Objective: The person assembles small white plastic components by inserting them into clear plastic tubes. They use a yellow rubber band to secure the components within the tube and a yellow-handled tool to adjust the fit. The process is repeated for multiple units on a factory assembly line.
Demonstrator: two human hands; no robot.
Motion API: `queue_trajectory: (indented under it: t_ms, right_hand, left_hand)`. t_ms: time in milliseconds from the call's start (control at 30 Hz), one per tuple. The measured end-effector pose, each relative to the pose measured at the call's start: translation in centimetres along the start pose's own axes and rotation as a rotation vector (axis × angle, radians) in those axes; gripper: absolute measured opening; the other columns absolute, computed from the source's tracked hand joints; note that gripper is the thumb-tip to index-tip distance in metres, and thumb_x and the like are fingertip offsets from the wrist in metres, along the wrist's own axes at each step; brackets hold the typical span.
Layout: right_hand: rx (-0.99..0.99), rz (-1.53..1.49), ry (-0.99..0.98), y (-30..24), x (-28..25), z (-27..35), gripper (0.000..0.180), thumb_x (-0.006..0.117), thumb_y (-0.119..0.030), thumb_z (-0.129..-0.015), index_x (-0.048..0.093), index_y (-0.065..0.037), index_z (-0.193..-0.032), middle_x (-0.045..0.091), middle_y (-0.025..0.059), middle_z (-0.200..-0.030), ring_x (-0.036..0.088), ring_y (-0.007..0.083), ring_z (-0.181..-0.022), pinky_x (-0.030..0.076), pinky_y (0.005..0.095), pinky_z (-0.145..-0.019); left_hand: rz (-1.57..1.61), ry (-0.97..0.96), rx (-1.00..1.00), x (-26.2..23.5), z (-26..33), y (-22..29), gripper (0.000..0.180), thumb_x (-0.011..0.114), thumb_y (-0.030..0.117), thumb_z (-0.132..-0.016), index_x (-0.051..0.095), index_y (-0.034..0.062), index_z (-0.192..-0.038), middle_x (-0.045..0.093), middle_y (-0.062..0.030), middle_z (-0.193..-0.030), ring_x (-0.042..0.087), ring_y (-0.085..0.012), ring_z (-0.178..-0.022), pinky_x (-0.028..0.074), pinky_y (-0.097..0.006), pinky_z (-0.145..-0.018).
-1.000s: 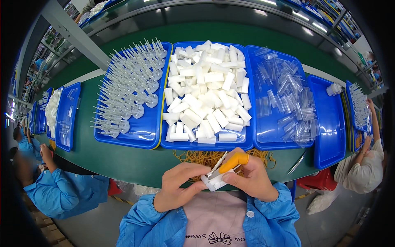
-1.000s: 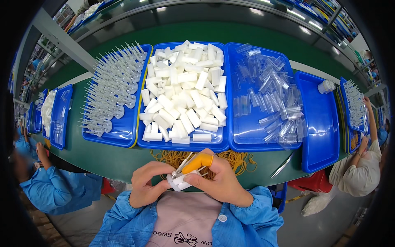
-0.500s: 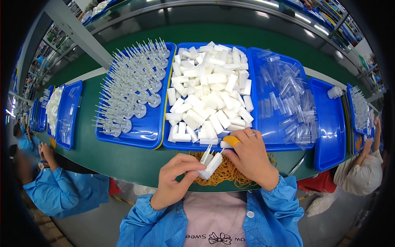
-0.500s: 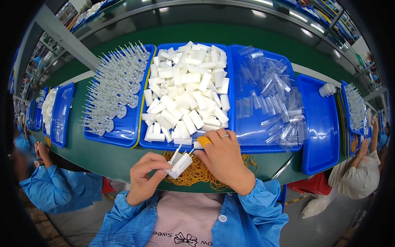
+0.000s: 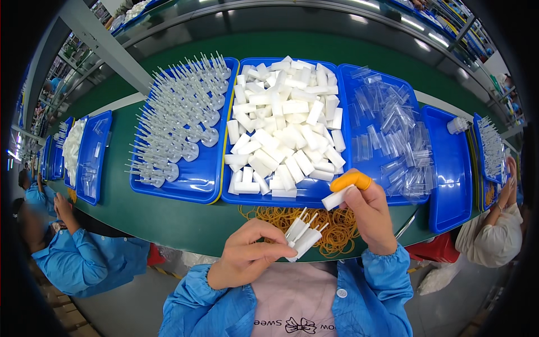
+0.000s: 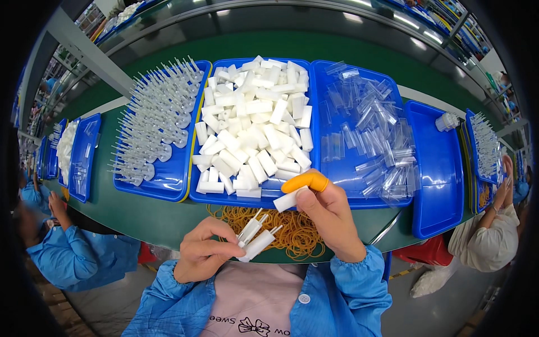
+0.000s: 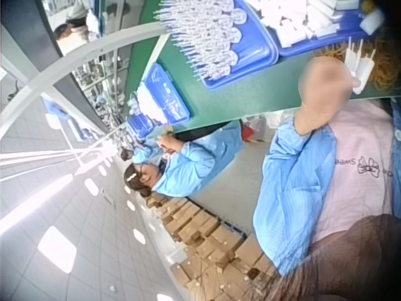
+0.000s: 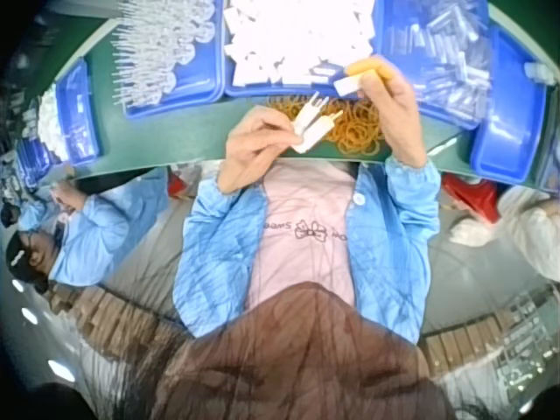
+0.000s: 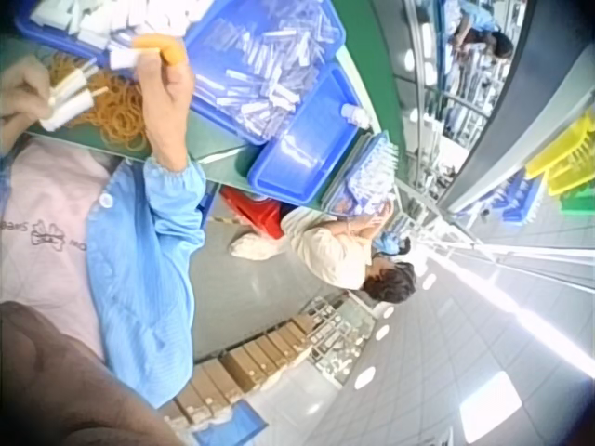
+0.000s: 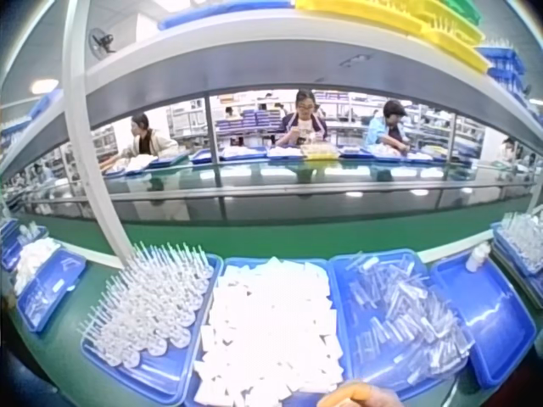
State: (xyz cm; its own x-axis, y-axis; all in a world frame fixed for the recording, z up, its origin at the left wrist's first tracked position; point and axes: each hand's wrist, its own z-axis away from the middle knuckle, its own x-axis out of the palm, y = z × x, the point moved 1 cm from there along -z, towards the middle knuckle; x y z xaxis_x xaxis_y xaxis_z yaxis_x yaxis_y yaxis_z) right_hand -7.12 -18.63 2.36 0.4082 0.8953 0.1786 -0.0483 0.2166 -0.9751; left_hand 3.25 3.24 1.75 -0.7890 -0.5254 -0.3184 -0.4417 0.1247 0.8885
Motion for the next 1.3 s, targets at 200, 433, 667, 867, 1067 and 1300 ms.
queue_trajectory:
  t_ms: [200,433,667,867,1067,1300]
  right_hand:
    - [0.003,0.022,-0.076,0.4,0.7,0.0,0.023,0.051,-0.02,-0.094,0.062,0.001,-0.096,0.056,0.0024,-0.095,0.052,0.011,-0.087,0.039,0.025,-0.081]
    - [0.083,-0.108,-0.134,0.8,-0.1,-0.1,0.025,0.054,-0.023,-0.092,0.062,0.001,-0.096,0.057,0.0041,-0.093,0.053,0.0131,-0.088,0.04,0.0267,-0.082]
    - [0.04,-0.184,-0.003,0.9,0.2,0.1,0.016,0.062,-0.014,-0.088,0.059,-0.001,-0.097,0.057,0.002,-0.09,0.053,0.0086,-0.086,0.042,0.0236,-0.081]
    - [-0.036,-0.037,0.01,0.5,0.0,0.3,0.014,0.068,-0.007,-0.083,0.059,-0.002,-0.093,0.059,0.0028,-0.09,0.054,0.0095,-0.086,0.043,0.0242,-0.08]
    - [-0.044,0.045,-0.12,-0.1,-0.6,0.1,0.013,0.071,-0.008,-0.08,0.062,-0.003,-0.088,0.059,0.0019,-0.088,0.054,0.01,-0.084,0.042,0.0244,-0.078]
    - [-0.072,0.127,-0.255,0.2,-0.8,0.0,0.016,0.073,-0.011,-0.078,0.064,-0.002,-0.086,0.057,0.002,-0.086,0.053,0.0102,-0.081,0.041,0.0239,-0.074]
  left_hand:
    - [-0.054,-0.015,0.061,0.1,-0.4,0.5,0.034,0.064,-0.005,-0.064,0.072,0.0098,-0.094,0.061,-0.0055,-0.093,0.058,-0.0217,-0.082,0.045,-0.031,-0.071]
    - [-0.134,-0.072,0.124,-0.1,-0.7,0.7,0.035,0.064,-0.004,-0.06,0.073,0.0113,-0.091,0.061,-0.0042,-0.09,0.058,-0.0209,-0.079,0.046,-0.031,-0.068]
    - [-0.131,-0.069,0.12,0.0,-0.9,0.8,0.036,0.061,-0.003,-0.061,0.073,0.0106,-0.093,0.062,-0.0045,-0.092,0.058,-0.0218,-0.081,0.047,-0.03,-0.067]
    - [-0.139,-0.08,0.129,-0.1,-0.9,0.8,0.036,0.062,-0.003,-0.061,0.073,0.0096,-0.093,0.062,-0.0047,-0.09,0.058,-0.0219,-0.081,0.047,-0.03,-0.067]
    - [-0.098,-0.114,0.135,-0.1,-1.0,0.9,0.033,0.064,-0.002,-0.063,0.073,0.0083,-0.093,0.062,-0.0055,-0.089,0.059,-0.0221,-0.081,0.048,-0.031,-0.067]
    - [-0.136,-0.1,0.176,0.1,-0.9,0.7,0.031,0.065,-0.001,-0.064,0.073,0.0085,-0.093,0.062,-0.0062,-0.09,0.06,-0.0216,-0.08,0.049,-0.031,-0.067]
